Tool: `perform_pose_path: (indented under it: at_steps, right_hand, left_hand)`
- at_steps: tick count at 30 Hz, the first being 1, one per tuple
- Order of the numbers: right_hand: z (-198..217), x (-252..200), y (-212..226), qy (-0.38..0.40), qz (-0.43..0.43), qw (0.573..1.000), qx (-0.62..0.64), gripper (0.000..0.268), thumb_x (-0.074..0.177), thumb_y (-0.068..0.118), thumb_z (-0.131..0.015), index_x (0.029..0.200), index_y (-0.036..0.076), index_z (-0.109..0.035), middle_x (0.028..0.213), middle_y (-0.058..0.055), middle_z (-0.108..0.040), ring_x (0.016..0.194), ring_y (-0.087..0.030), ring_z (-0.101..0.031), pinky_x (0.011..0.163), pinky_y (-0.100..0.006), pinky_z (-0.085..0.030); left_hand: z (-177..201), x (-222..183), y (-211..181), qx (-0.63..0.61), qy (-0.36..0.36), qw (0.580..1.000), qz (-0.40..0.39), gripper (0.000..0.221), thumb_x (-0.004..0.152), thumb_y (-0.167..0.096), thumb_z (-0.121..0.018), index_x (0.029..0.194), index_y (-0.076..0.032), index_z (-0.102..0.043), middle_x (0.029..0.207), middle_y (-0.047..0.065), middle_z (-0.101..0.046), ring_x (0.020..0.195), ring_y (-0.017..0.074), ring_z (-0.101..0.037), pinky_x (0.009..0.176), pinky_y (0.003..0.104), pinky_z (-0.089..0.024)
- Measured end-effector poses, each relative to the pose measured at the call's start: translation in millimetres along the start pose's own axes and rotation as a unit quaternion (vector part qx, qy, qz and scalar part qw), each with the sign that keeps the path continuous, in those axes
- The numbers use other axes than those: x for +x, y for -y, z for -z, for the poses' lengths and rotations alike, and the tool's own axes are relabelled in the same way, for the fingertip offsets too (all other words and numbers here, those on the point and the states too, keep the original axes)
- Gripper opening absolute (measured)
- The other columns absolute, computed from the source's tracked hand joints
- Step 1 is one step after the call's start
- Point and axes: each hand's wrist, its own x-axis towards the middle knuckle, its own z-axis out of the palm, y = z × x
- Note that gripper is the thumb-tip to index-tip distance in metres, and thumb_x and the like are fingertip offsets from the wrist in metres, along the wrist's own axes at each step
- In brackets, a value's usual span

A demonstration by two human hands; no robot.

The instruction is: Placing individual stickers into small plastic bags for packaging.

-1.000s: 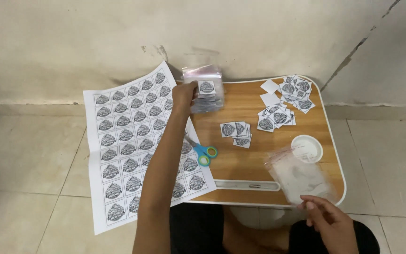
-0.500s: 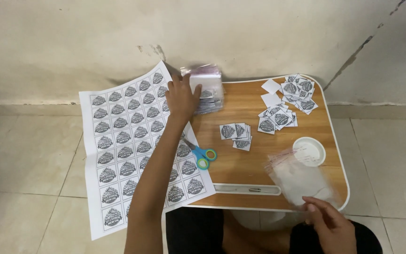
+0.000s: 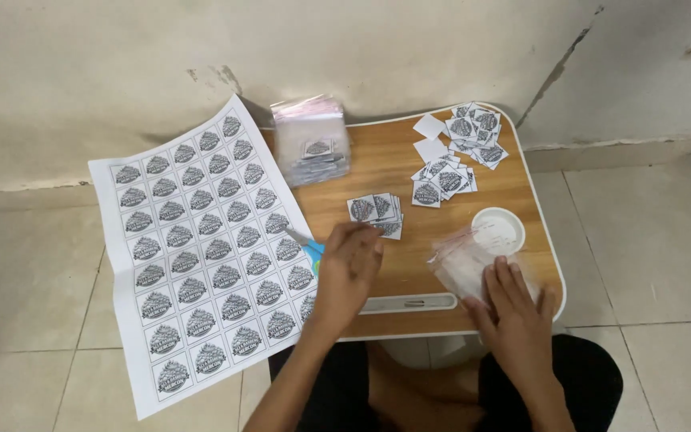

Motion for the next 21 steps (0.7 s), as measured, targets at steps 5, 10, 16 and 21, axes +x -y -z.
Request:
perform_pose_path:
  at_steps: [5,10,16,21]
  right_hand:
    - [6,5,2,-0.089,0.055,0.994,-0.037,0.036,0.092,0.022,-0.069,0.123,0.005,-0.073,0.144,-0.01,-0.067,0.135,-0.024,-0.062,0.109,-0.047,-0.031]
    - [40,8,16,-0.113,0.031,0.988,0.102,0.03,0.098,0.011,-0.06,0.124,-0.001,-0.071,0.142,-0.016,-0.065,0.118,-0.028,-0.063,0.107,-0.045,-0.035]
    - [55,-10,21,-0.022,-0.232,0.648,0.725,0.05,0.107,0.037,-0.045,0.121,-0.007,-0.061,0.13,-0.028,-0.067,0.115,-0.032,-0.065,0.095,-0.046,-0.051]
    - [42,-20,34,0.006,-0.28,0.636,0.719,0.05,0.107,0.031,-0.043,0.121,-0.012,-0.065,0.129,-0.026,-0.069,0.12,-0.034,-0.064,0.104,-0.049,-0.049]
  left_hand:
    - [-21,-48,0,-0.049,0.024,0.997,0.053,0.022,0.094,-0.011,-0.062,0.11,-0.003,-0.073,0.11,0.007,-0.066,0.088,0.0201,-0.062,0.076,0.03,-0.052]
    - [-51,-72,6,-0.176,0.055,0.961,0.206,0.027,0.092,-0.018,-0.067,0.116,-0.006,-0.071,0.12,0.001,-0.064,0.091,0.0141,-0.061,0.079,0.027,-0.053]
    - [-81,-67,-1,-0.363,0.159,0.888,0.233,0.063,0.089,-0.028,-0.069,0.147,-0.009,-0.051,0.139,0.008,-0.06,0.12,0.0203,-0.058,0.1,0.036,-0.046]
    - [-77,-61,-24,-0.445,0.159,0.853,0.223,0.053,0.089,-0.017,-0.071,0.139,-0.003,-0.059,0.129,0.009,-0.064,0.111,0.0173,-0.059,0.095,0.03,-0.052]
